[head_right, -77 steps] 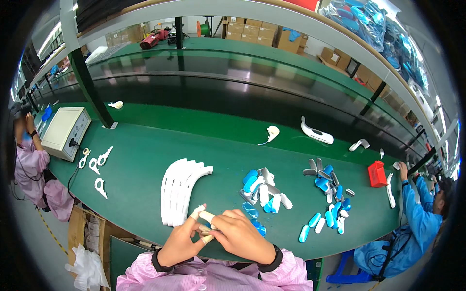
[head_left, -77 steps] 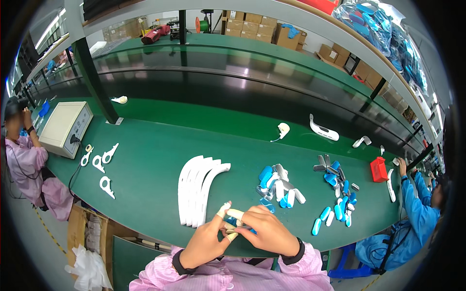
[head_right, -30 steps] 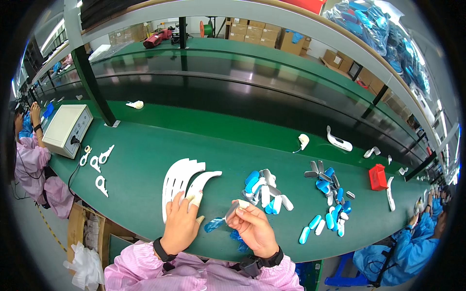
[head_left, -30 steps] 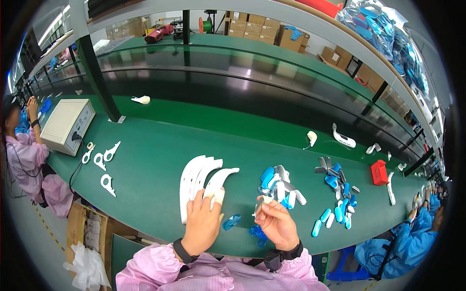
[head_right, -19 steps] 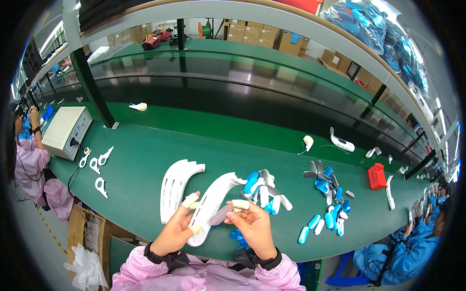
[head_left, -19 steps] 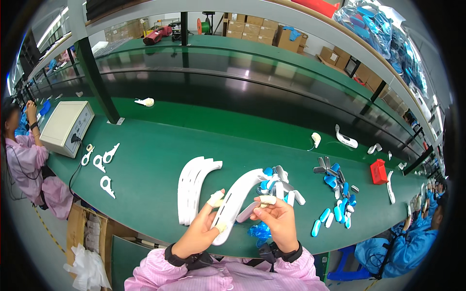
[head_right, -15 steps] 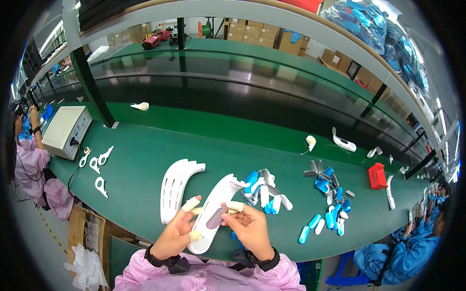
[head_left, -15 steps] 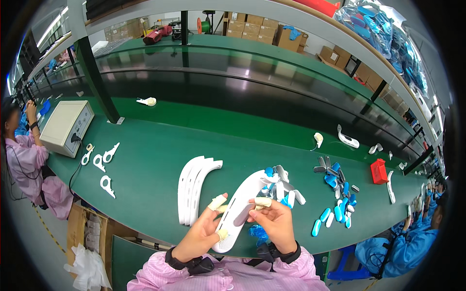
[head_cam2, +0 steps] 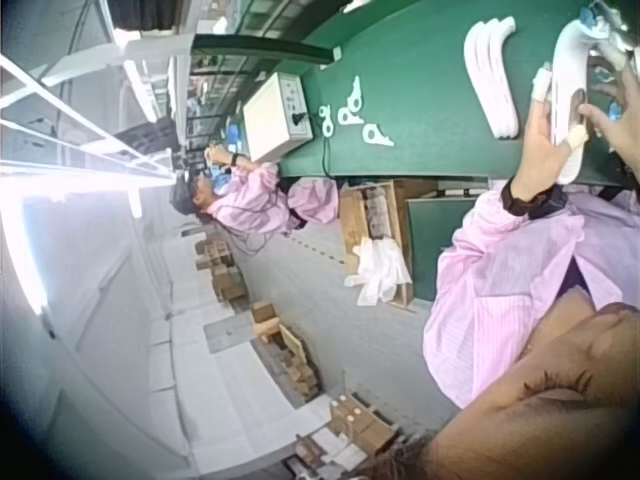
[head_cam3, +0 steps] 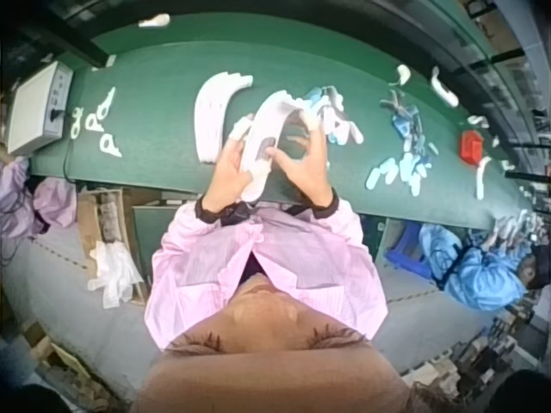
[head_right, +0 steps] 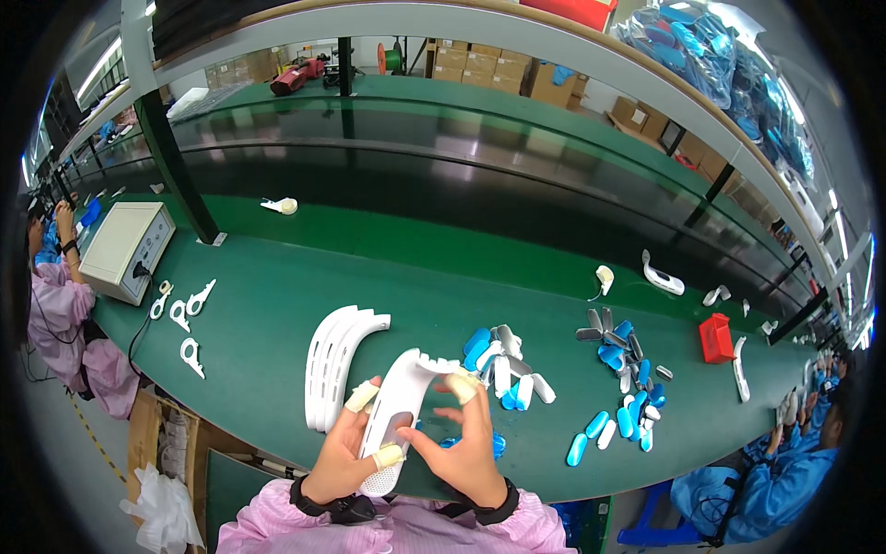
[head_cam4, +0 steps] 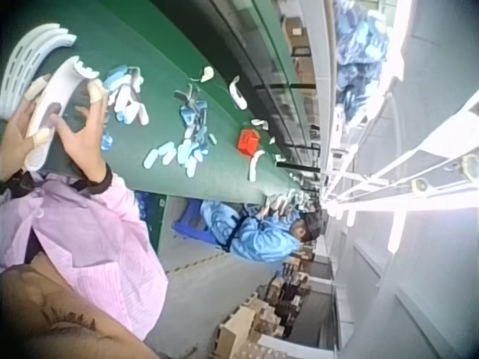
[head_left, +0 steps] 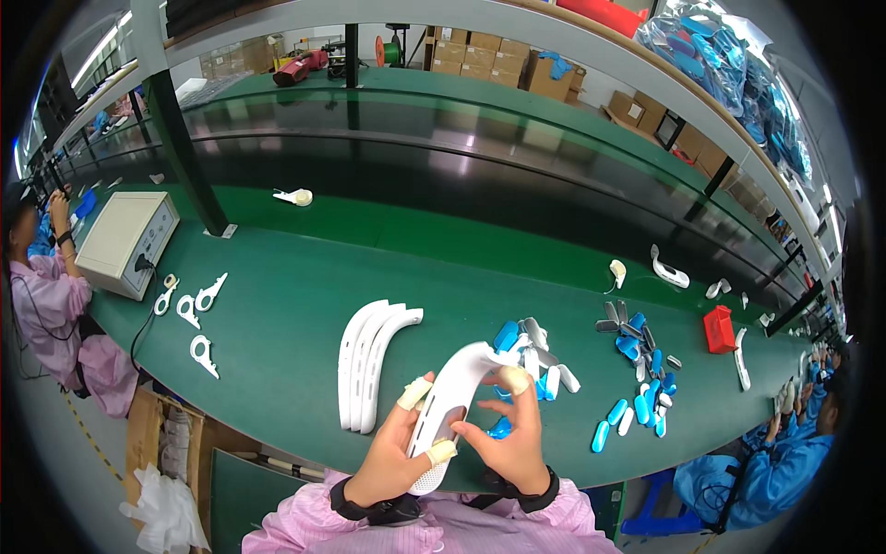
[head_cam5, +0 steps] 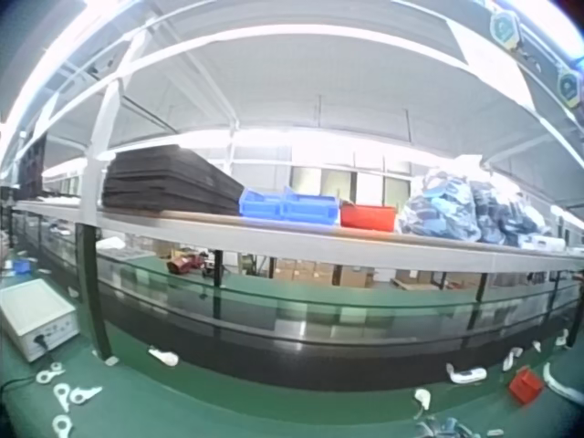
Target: Assembling small plastic components for mechanical or electronic devices on a production line.
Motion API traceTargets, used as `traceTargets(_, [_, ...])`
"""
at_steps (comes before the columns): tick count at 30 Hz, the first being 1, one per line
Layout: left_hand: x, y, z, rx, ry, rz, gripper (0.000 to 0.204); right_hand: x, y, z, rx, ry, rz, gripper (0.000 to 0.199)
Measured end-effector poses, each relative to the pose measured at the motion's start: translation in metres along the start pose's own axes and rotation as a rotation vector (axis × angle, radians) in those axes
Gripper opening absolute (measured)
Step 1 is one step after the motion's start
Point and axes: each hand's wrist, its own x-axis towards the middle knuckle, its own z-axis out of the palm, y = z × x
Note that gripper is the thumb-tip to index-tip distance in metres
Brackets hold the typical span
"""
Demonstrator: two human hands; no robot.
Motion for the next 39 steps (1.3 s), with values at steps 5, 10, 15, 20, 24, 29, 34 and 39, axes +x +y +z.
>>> traceTargets(5, [-0.004,-0.007,-0.009,0.248,-0.183,0.034,0.086,0.002,0.014,-0.022,0.652,-0.357,0.522,0.045])
traceTargets(10, [-0.004,-0.011,-0.005,0.247,-0.172,0.089,0.081,0.000,0.018,-0.023,0.599,-0.336,0.528,0.040])
traceTargets(15, [0.001,-0.013,0.004,-0.134,0.051,0.120,0.082,-0.007,0.023,-0.020,0.354,-0.600,0.450,0.051])
traceTargets(20, [0.013,-0.003,-0.015,0.222,0.234,0.204,0.072,0.000,0.015,-0.013,0.634,-0.720,0.769,0.049])
traceTargets(24, [0.009,0.007,-0.048,1.143,0.438,0.267,0.060,0.053,0.060,-0.030,0.618,-0.438,0.762,0.032])
traceTargets(29, [0.002,-0.006,-0.080,0.952,0.346,0.107,0.060,0.110,0.097,-0.041,0.410,-0.132,0.470,0.038])
traceTargets(34, [0.003,-0.004,-0.070,1.004,0.281,0.100,0.059,0.104,0.121,-0.063,-0.587,-0.415,-0.219,0.039])
traceTargets(39, [0.001,-0.008,-0.066,1.024,0.260,0.107,0.061,0.081,0.098,-0.053,-0.967,-0.575,-0.231,0.031])
